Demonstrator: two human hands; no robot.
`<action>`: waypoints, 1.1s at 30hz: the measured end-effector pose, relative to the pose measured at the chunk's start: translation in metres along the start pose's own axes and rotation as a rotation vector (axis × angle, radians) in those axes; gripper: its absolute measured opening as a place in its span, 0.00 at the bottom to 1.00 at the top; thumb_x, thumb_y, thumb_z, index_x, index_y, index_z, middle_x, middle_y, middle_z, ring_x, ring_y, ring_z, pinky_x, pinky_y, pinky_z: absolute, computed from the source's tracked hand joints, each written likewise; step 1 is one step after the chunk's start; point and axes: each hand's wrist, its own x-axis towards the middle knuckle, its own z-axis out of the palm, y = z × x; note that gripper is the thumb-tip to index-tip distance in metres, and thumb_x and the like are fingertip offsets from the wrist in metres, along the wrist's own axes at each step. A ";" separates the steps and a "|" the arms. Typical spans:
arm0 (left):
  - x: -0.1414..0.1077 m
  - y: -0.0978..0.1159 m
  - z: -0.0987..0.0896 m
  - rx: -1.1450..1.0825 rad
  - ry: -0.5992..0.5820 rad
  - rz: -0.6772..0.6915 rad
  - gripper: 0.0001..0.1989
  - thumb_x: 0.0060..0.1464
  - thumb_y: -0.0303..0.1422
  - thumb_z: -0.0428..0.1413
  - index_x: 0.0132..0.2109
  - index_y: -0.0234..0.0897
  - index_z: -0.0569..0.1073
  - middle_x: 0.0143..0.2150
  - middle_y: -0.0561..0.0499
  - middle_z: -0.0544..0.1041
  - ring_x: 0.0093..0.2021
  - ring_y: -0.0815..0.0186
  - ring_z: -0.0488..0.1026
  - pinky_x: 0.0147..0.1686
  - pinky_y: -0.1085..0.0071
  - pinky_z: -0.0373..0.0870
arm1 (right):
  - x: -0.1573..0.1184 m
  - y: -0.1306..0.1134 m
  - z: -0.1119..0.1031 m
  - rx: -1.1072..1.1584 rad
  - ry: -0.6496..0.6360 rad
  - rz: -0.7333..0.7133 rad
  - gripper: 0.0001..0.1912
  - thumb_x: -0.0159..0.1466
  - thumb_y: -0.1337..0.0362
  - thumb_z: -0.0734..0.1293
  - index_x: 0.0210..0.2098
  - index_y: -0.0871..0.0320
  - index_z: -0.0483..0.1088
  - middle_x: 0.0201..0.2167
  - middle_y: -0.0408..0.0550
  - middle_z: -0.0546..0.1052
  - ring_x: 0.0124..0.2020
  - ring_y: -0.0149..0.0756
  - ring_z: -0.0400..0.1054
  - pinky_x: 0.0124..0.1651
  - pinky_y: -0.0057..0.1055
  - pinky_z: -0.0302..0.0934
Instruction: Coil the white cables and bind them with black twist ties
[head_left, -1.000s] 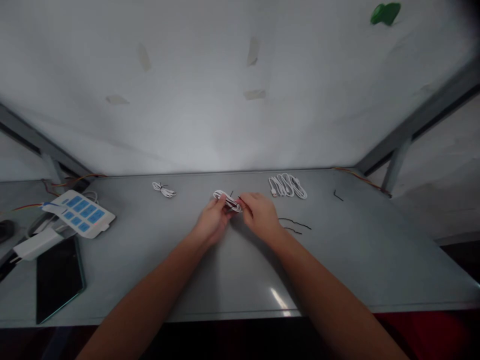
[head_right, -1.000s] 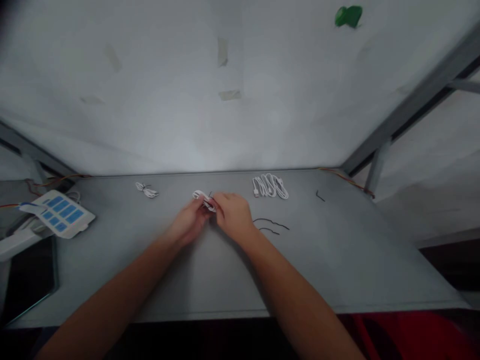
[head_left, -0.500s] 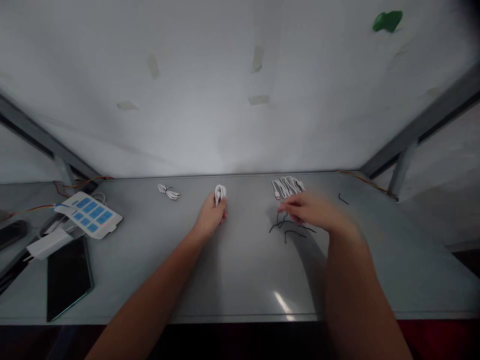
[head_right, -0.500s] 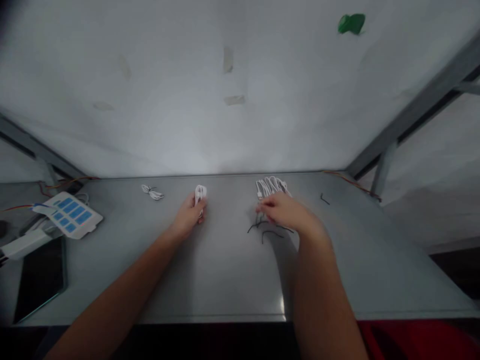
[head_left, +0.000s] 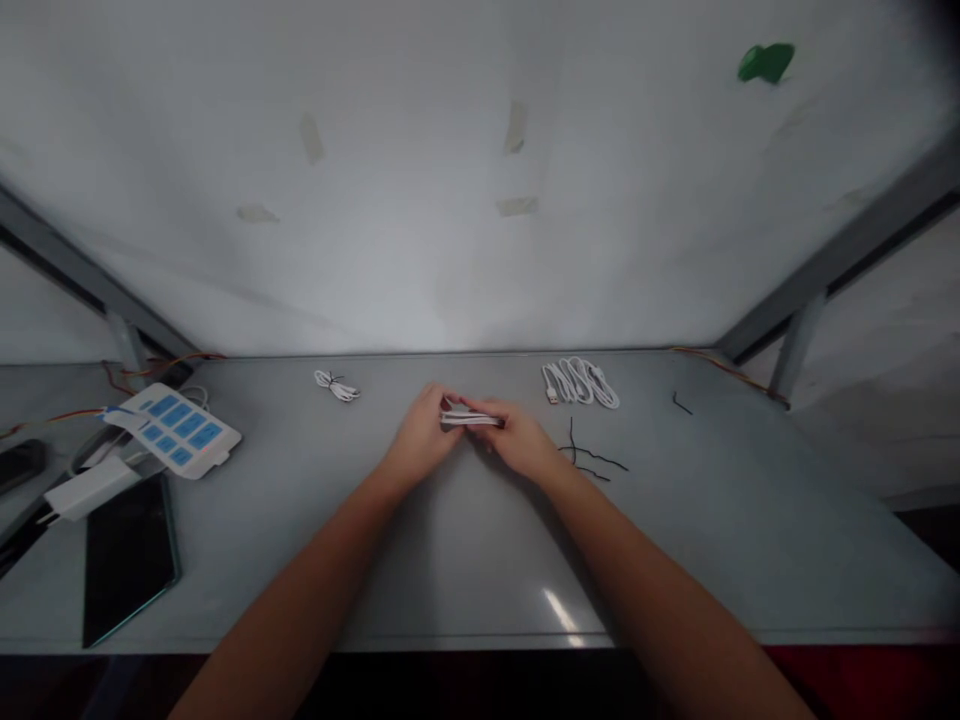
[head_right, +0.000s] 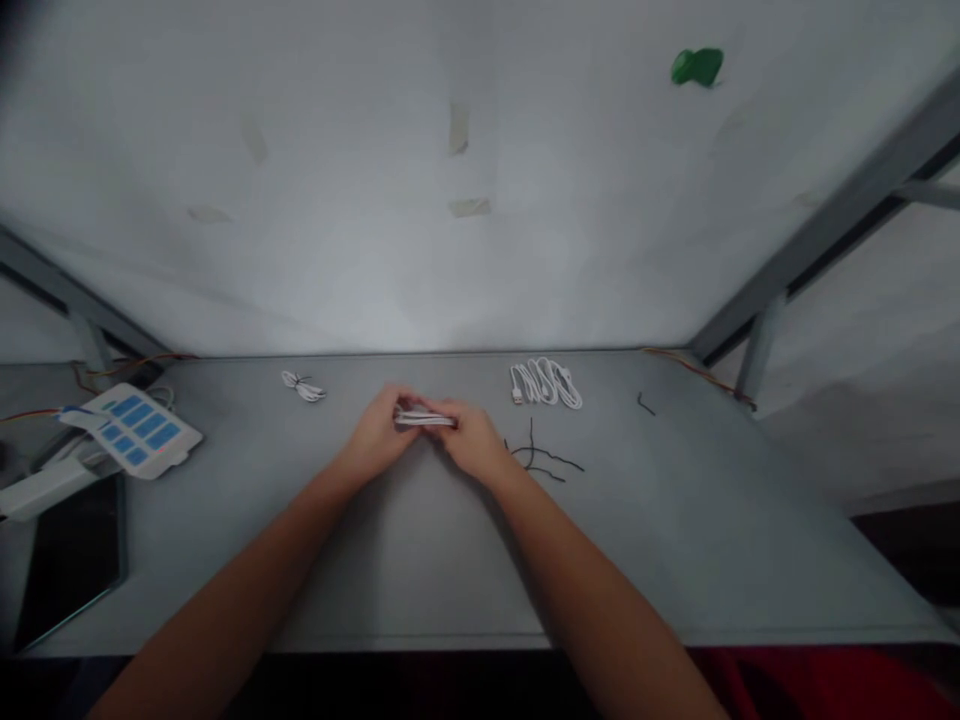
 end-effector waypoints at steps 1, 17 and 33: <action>0.002 -0.005 -0.009 0.087 0.031 -0.024 0.16 0.51 0.30 0.62 0.48 0.39 0.72 0.50 0.42 0.74 0.49 0.54 0.72 0.54 0.56 0.68 | 0.002 0.006 -0.003 -0.012 0.041 0.042 0.22 0.65 0.70 0.64 0.57 0.58 0.76 0.44 0.50 0.81 0.40 0.36 0.75 0.50 0.36 0.68; 0.018 -0.074 -0.071 0.624 0.351 -0.476 0.13 0.53 0.21 0.52 0.47 0.32 0.68 0.51 0.36 0.70 0.56 0.50 0.69 0.58 0.54 0.65 | 0.000 0.028 -0.053 -0.791 0.470 0.111 0.24 0.59 0.75 0.64 0.55 0.64 0.76 0.59 0.67 0.73 0.61 0.59 0.66 0.64 0.53 0.58; -0.011 0.026 0.020 0.104 0.102 0.239 0.13 0.60 0.21 0.54 0.50 0.39 0.71 0.47 0.46 0.76 0.50 0.61 0.73 0.52 0.64 0.71 | 0.004 -0.002 0.005 0.514 0.303 0.195 0.18 0.53 0.52 0.77 0.36 0.56 0.72 0.29 0.45 0.78 0.31 0.36 0.72 0.37 0.35 0.67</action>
